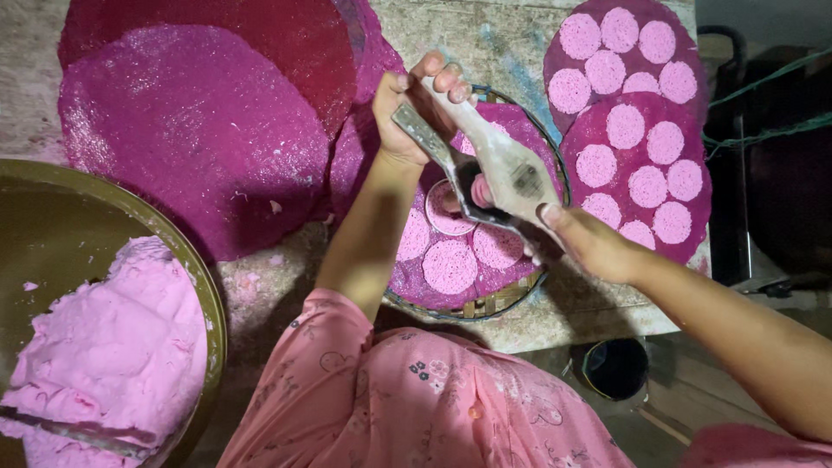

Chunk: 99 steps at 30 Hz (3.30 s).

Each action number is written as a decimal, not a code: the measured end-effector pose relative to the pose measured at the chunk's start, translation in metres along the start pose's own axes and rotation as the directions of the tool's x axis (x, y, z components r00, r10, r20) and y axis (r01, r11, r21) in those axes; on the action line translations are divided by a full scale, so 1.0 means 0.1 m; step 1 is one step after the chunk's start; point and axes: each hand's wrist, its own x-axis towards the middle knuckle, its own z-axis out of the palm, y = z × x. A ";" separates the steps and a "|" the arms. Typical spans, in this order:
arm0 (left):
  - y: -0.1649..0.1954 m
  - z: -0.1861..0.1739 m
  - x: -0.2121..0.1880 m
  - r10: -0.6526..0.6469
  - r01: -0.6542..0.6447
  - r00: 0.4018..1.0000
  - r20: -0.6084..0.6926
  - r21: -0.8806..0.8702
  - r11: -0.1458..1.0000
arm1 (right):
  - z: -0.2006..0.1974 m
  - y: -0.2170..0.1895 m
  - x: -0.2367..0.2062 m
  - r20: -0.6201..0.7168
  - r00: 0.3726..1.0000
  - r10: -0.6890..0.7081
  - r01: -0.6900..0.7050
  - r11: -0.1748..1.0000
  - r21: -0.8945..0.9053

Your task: The person fills a manual extruder press with pink batter from a large bowl, then holds the press over round molds on trays and squeezes the handle to deposit batter into each mold cavity, repeating across the tray and refilling the press from the bowl.

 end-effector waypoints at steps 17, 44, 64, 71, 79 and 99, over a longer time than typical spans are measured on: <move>0.03 0.15 -0.20 -0.126 0.724 0.649 -0.750 0.558 0.407 | -0.02 0.29 0.01 -0.112 0.930 -0.350 0.365 0.914 0.178; -0.27 0.74 -0.84 0.121 0.455 0.746 -0.655 0.369 -0.810 | 0.92 1.31 -0.32 -0.675 0.665 -0.320 0.740 0.410 0.534; 0.04 0.79 -1.82 0.469 0.430 0.880 -0.076 0.546 -0.719 | 1.07 1.14 -0.29 -0.610 0.698 -0.374 0.716 0.349 0.604; 0.43 0.67 -1.15 0.472 0.525 0.846 -0.248 0.534 -0.662 | 1.13 1.09 -0.20 -0.606 0.681 -0.411 0.730 0.322 0.602; 0.45 0.63 -0.53 0.337 0.624 0.754 -0.564 0.776 -0.098 | 1.17 0.96 -0.27 -0.634 0.691 -0.347 0.723 0.354 0.593; 0.32 0.50 -1.32 0.200 0.308 0.947 -0.252 0.532 -0.789 | 1.19 1.17 -0.22 -0.629 0.711 -0.313 0.699 0.407 0.588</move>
